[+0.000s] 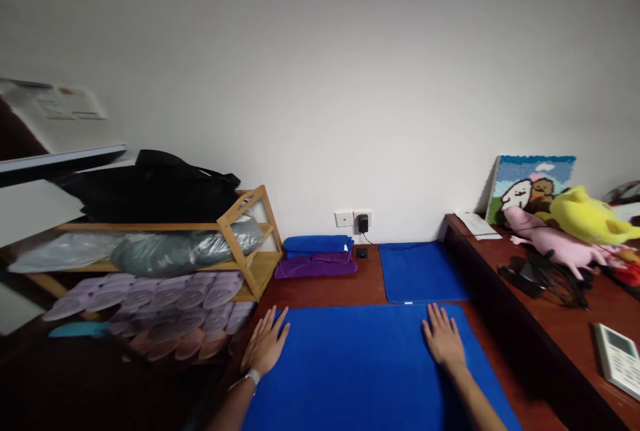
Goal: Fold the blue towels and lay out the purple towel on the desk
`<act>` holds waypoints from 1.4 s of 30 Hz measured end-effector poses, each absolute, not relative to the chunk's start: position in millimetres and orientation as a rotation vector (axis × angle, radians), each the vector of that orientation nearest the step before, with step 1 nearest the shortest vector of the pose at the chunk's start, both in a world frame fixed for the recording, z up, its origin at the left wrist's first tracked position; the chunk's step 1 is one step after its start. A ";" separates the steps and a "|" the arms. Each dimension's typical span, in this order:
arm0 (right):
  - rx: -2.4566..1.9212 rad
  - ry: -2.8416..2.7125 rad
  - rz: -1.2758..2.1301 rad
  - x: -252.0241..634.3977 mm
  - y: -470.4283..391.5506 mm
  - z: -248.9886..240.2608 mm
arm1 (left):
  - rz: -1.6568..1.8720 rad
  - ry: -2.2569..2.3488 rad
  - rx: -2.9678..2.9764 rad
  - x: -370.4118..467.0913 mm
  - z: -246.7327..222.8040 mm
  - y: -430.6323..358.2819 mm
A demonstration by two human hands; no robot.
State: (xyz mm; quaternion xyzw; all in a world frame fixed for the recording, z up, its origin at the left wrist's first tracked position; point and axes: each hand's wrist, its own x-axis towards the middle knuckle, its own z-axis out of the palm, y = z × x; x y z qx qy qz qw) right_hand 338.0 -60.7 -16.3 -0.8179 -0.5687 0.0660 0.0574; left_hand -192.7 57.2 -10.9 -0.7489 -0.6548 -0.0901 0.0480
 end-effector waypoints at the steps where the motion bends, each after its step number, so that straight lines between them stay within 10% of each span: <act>1: -2.535 -1.664 0.190 363.1 -66.8 -21.3 | -0.286 -1.990 -2.289 -193.3 -12.2 58.1; 18: -2.532 -1.505 0.137 406.0 -71.1 -18.7 | -0.264 -2.065 -2.276 -188.4 2.7 47.3; 32: -1.832 -2.206 0.487 43.8 -10.2 29.7 | -0.302 -2.070 -2.288 -188.8 3.0 43.9; 42: -2.437 -1.780 0.221 295.2 -55.3 -19.0 | -0.297 -2.084 -2.288 -188.9 3.4 48.0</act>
